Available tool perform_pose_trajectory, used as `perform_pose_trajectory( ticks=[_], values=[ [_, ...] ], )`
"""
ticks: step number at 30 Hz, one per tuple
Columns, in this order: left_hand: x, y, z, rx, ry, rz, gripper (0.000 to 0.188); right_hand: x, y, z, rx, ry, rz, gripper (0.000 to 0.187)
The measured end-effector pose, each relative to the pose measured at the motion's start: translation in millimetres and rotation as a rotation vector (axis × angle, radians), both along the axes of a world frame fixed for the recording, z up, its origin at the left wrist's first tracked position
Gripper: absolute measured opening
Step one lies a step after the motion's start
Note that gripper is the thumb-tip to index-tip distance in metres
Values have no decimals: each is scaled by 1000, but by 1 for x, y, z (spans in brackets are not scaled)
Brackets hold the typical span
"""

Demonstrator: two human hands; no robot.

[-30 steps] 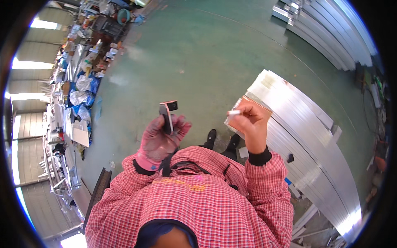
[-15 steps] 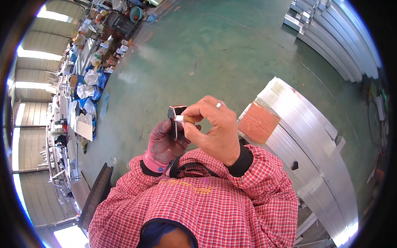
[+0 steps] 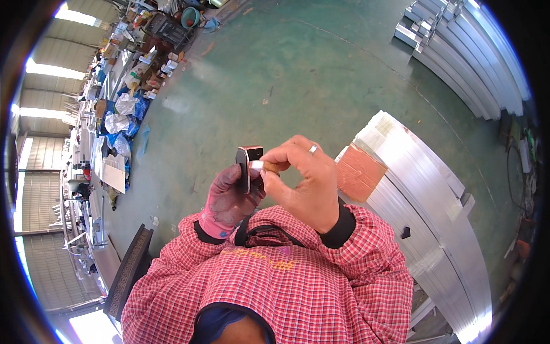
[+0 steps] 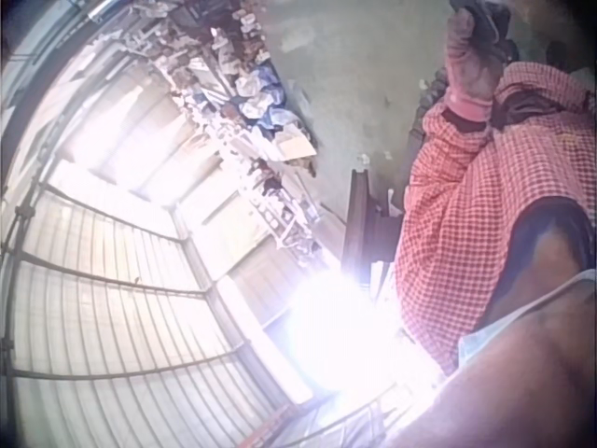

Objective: The person repeatedly applies small pieces of white tape to the edges of a small dark rectangular component. They hold the component in one hand and use the other to place and smooth the tape along its perimeter. The process is repeated multiple times on the same item.

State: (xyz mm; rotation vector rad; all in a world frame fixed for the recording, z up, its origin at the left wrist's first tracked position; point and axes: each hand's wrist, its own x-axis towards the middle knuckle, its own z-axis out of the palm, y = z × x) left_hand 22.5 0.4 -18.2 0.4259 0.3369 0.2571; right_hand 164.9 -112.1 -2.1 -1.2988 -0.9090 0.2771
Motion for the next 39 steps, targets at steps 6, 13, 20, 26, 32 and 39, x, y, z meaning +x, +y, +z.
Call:
perform_pose_trajectory(
  ticks=[6,13,20,26,32,39],
  values=[
    [-3,4,-2,-40,72,9,25,-2,3,-1,-18,-34,32,14],
    [-5,7,-5,-68,35,-21,24,-6,-6,2,-15,-21,91,14],
    [2,1,7,11,158,39,25,-1,8,2,-18,-21,13,14],
    [-8,7,-7,-29,156,40,23,-8,-1,-1,-50,-44,128,14],
    [0,6,-4,-40,94,38,20,-2,3,0,-25,-28,39,13],
    [-1,8,0,-16,138,22,18,-7,-1,-2,-68,-71,114,15]
  ],
)
